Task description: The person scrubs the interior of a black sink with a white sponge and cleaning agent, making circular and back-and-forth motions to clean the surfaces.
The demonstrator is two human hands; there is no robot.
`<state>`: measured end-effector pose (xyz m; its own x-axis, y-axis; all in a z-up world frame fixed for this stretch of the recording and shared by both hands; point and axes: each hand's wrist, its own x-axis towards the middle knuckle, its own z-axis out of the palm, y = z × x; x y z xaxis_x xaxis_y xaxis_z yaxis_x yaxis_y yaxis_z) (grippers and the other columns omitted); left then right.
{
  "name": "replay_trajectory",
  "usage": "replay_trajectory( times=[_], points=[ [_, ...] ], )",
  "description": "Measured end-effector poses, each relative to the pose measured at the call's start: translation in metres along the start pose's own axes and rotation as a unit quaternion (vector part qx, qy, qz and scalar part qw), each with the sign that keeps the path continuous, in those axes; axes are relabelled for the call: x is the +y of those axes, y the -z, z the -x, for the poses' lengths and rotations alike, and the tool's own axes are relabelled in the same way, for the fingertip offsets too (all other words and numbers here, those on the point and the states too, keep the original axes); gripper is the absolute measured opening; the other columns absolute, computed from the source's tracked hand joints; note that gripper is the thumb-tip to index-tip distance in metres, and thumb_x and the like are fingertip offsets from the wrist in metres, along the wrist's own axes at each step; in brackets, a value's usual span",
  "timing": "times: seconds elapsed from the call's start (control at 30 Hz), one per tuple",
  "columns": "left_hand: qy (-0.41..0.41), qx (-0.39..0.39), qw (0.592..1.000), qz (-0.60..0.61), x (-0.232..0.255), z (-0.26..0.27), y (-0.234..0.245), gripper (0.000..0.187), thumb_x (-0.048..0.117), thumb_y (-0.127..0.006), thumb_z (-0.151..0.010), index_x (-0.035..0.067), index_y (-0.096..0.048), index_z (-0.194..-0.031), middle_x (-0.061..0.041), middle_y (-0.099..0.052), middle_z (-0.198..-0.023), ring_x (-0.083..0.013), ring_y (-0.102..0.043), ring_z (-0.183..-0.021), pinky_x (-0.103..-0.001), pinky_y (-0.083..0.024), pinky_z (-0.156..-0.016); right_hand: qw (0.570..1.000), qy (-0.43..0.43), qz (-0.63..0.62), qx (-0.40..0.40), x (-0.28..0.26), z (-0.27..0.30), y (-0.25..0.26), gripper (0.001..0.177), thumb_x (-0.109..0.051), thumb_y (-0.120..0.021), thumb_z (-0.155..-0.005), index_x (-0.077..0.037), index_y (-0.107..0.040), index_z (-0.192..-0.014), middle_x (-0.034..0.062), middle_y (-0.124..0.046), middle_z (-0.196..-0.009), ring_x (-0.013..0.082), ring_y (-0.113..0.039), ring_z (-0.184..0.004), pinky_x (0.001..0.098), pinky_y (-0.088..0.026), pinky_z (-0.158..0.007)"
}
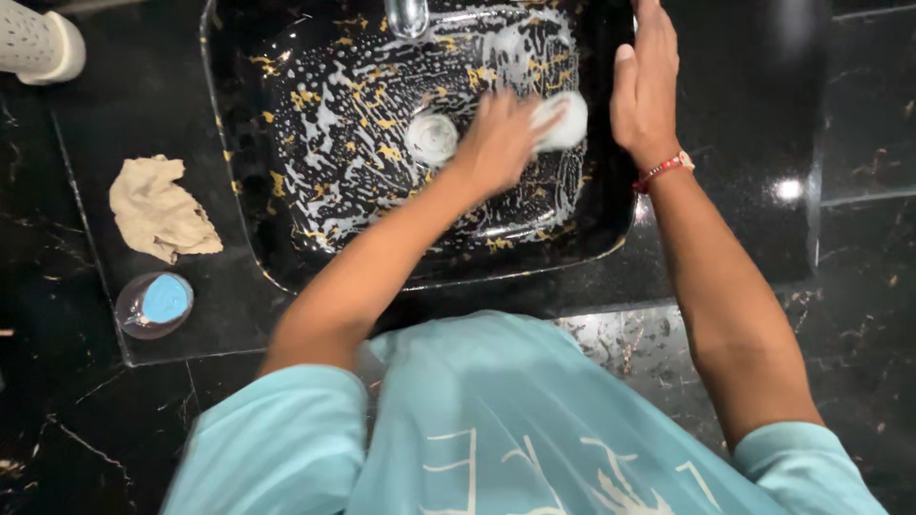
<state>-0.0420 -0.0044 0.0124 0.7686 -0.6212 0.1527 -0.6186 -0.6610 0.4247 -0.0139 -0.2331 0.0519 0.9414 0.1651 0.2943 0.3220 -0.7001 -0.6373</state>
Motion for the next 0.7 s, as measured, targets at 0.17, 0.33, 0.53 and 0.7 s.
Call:
replay_trajectory(
  times=[0.17,0.33,0.53,0.7],
  points=[
    [-0.114,-0.016,0.989,0.093,0.038,0.088,0.031,0.061,0.007,-0.069,-0.085,0.018,-0.06,-0.144,-0.013,-0.062,-0.131,-0.0352,-0.053,-0.103,-0.049,-0.042,-0.094,1.0,0.005,0.025,-0.013,0.002,-0.001,-0.001,0.053,-0.021,-0.039,-0.114,0.005,-0.034,-0.159,0.0291,-0.042,-0.16,0.0458,-0.037,-0.151,0.0501,-0.027,-0.129],
    [-0.073,0.091,0.993,-0.017,0.012,0.011,-0.01,0.06,0.004,-0.068,-0.09,0.02,-0.059,-0.147,-0.016,-0.059,-0.137,-0.0354,-0.054,-0.112,-0.048,-0.043,-0.1,0.999,0.022,0.023,-0.004,0.001,-0.003,0.001,0.053,-0.021,-0.039,-0.114,0.006,-0.033,-0.16,0.0288,-0.041,-0.161,0.0463,-0.036,-0.152,0.0507,-0.026,-0.129],
    [0.056,0.188,0.978,-0.069,-0.062,-0.065,-0.02,0.061,0.008,-0.075,-0.086,0.018,-0.06,-0.144,-0.016,-0.062,-0.133,-0.0385,-0.053,-0.117,-0.056,-0.042,-0.104,0.999,0.01,0.05,-0.014,0.001,-0.001,0.0,0.054,-0.023,-0.039,-0.114,0.004,-0.032,-0.16,0.027,-0.04,-0.163,0.0451,-0.033,-0.155,0.0509,-0.025,-0.13],
    [0.115,0.212,0.965,-0.098,-0.113,-0.031,-0.001,0.063,0.006,-0.076,-0.086,0.019,-0.061,-0.146,-0.016,-0.06,-0.135,-0.0382,-0.054,-0.119,-0.052,-0.042,-0.099,0.999,0.014,0.05,-0.01,-0.003,-0.002,0.002,0.055,-0.024,-0.036,-0.114,0.003,-0.031,-0.162,0.026,-0.038,-0.166,0.0445,-0.031,-0.156,0.051,-0.023,-0.131]
  ],
)
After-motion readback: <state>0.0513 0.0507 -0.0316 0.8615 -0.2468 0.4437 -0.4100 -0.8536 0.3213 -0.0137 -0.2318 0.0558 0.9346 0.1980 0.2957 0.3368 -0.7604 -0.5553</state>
